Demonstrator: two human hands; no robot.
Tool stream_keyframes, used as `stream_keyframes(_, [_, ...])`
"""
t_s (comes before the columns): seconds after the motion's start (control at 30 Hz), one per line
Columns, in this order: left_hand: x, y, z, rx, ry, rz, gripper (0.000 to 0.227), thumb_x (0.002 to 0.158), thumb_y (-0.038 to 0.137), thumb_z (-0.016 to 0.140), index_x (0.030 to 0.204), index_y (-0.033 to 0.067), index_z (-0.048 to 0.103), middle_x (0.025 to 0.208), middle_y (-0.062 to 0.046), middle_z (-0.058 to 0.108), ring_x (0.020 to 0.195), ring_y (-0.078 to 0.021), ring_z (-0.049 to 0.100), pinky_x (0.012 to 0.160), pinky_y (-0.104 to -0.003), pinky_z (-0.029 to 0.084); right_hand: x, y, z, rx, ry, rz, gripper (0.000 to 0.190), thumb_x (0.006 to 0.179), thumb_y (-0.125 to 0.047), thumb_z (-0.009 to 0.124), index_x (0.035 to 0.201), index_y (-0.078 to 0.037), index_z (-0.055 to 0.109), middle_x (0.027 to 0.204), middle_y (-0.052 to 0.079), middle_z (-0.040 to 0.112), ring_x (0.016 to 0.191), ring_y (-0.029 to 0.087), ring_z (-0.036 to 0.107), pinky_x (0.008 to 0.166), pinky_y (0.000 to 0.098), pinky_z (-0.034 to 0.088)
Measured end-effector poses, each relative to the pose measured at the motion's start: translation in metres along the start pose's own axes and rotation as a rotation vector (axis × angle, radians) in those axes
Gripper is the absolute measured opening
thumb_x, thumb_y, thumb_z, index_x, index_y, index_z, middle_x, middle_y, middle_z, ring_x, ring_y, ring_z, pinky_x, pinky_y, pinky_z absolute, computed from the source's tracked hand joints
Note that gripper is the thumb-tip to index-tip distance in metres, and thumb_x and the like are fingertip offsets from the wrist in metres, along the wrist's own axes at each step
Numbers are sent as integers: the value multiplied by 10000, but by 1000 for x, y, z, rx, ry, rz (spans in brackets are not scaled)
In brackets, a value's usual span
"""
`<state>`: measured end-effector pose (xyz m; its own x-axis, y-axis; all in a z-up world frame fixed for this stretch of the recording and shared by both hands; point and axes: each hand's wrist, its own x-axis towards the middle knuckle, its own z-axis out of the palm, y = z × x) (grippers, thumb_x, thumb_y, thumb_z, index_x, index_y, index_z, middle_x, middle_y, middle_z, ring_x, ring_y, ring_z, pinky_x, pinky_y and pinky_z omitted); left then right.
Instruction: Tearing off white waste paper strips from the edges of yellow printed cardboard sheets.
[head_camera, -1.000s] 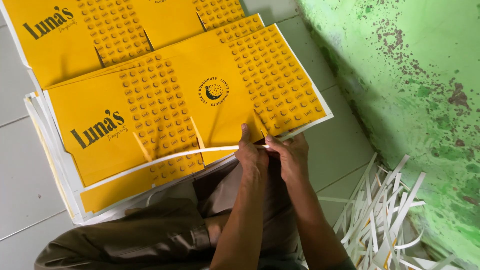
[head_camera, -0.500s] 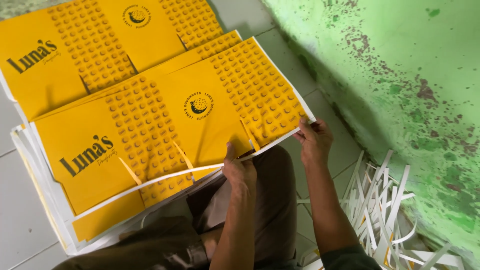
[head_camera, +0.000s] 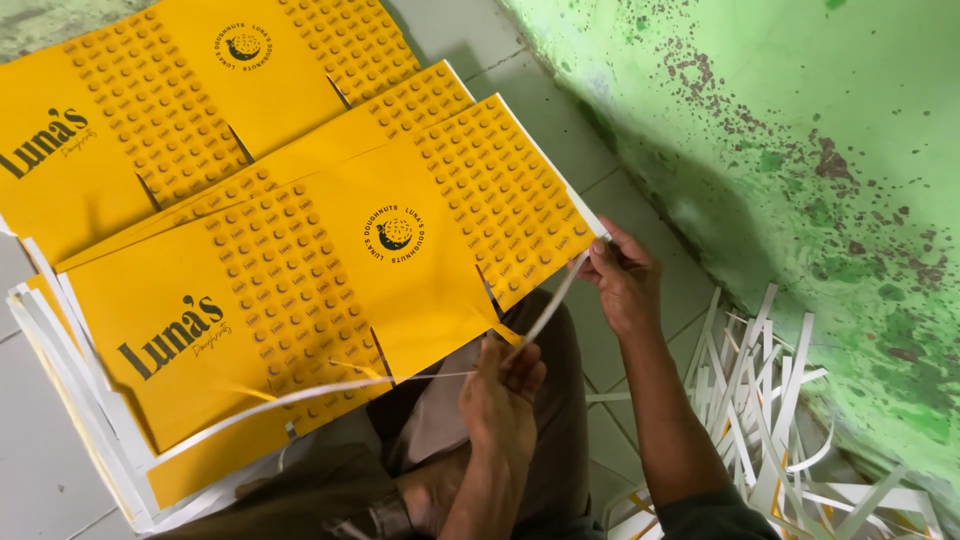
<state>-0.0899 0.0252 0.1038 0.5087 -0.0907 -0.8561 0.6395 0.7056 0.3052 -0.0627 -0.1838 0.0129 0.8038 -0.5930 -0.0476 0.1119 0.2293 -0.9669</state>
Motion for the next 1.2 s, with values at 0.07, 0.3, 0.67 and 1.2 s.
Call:
stream_keyframes(0.07, [-19, -3, -11, 20, -49, -7, 273, 1021, 257, 586, 1073, -1, 656, 838, -191, 687, 754, -281, 693, 655, -394, 564, -5, -3, -4, -30, -59, 25, 507, 956, -85, 694, 1431, 38, 565, 984, 202, 734, 823, 288, 739, 784, 435, 693])
stream_keyframes(0.3, [-99, 73, 3, 1034, -1171, -133, 216, 976, 265, 653, 798, 197, 551, 726, 106, 446, 675, 7, 389, 581, -217, 293, -4, -39, 2, -245, 0, 187, 266, 973, -133, 656, 1185, 25, 685, 844, 184, 737, 682, 273, 721, 683, 414, 661])
stream_keyframes(0.67, [154, 95, 33, 1985, -401, 1309, 753, 809, 557, 772, 1442, 208, 557, 1398, -126, 622, 1221, -334, 646, 906, -484, 597, 101, -30, -14, -661, -311, 550, 598, 879, -343, 804, 1329, 26, 663, 1028, 267, 746, 826, 328, 740, 735, 480, 634])
stream_keyframes(1.2, [276, 132, 26, 1863, -346, 1518, 348, 947, 367, 670, 1264, 224, 694, 1394, -70, 608, 1274, -312, 579, 951, -438, 514, 273, 92, 90, -580, -368, 47, 252, 919, -202, 772, 1105, -32, 754, 777, 73, 638, 737, 135, 578, 636, 319, 493])
